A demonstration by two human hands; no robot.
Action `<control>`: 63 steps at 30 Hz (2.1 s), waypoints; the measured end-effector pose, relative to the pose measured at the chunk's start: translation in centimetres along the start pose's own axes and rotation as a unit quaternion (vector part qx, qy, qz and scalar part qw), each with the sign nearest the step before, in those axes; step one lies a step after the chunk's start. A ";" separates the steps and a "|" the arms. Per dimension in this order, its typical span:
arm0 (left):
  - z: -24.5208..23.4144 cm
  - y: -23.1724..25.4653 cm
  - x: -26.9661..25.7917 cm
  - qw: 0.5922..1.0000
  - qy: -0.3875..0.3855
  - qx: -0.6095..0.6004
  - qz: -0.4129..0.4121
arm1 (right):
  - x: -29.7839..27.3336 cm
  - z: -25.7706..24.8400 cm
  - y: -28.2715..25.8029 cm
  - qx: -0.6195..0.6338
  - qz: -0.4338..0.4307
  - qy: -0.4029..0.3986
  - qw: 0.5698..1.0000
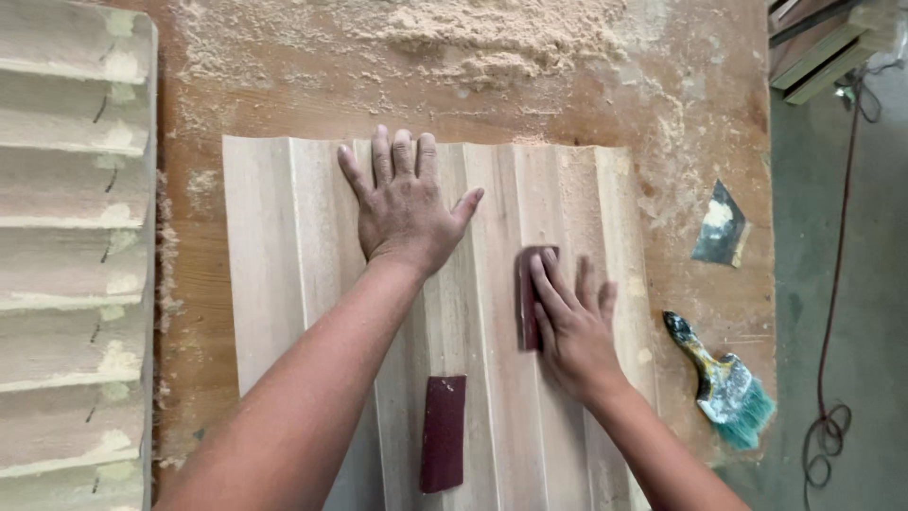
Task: The person sands the surface of a grooved wooden panel by hand using small pieces of sandpaper, then uses a brush to clear away the wood dust before continuing to sand different sections of the panel.
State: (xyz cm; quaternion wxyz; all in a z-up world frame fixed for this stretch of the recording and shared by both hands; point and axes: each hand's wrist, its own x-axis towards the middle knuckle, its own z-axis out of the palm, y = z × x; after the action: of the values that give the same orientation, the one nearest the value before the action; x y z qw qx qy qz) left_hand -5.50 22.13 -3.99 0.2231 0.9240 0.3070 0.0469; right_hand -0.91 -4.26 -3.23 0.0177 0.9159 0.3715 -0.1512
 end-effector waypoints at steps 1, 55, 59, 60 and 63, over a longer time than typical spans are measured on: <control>-0.1 0.0 0.2 1.000 0.000 0.002 -0.003 | 2.0 -0.5 -0.1 0.001 -0.003 -0.001 1.000; 2.4 -0.5 0.9 0.993 0.098 0.068 0.002 | 0.2 -0.4 0.5 0.022 -0.031 0.019 0.999; 1.7 -0.4 0.8 0.996 0.056 0.064 0.000 | 10.0 -4.6 -1.0 0.018 -0.035 -0.004 0.999; 1.5 -0.1 0.3 0.998 0.033 0.058 -0.003 | 12.4 -5.6 -1.0 0.001 -0.043 -0.002 0.999; 2.8 -0.3 0.5 0.995 0.080 0.056 0.002 | 11.9 -6.4 -2.1 -0.037 -0.044 -0.001 0.998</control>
State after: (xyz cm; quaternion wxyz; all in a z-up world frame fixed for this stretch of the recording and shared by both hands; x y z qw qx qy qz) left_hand -4.65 21.63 -6.63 0.1460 0.9290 0.3240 0.1038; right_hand 7.39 6.16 -0.43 0.0458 0.8971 0.4170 -0.1390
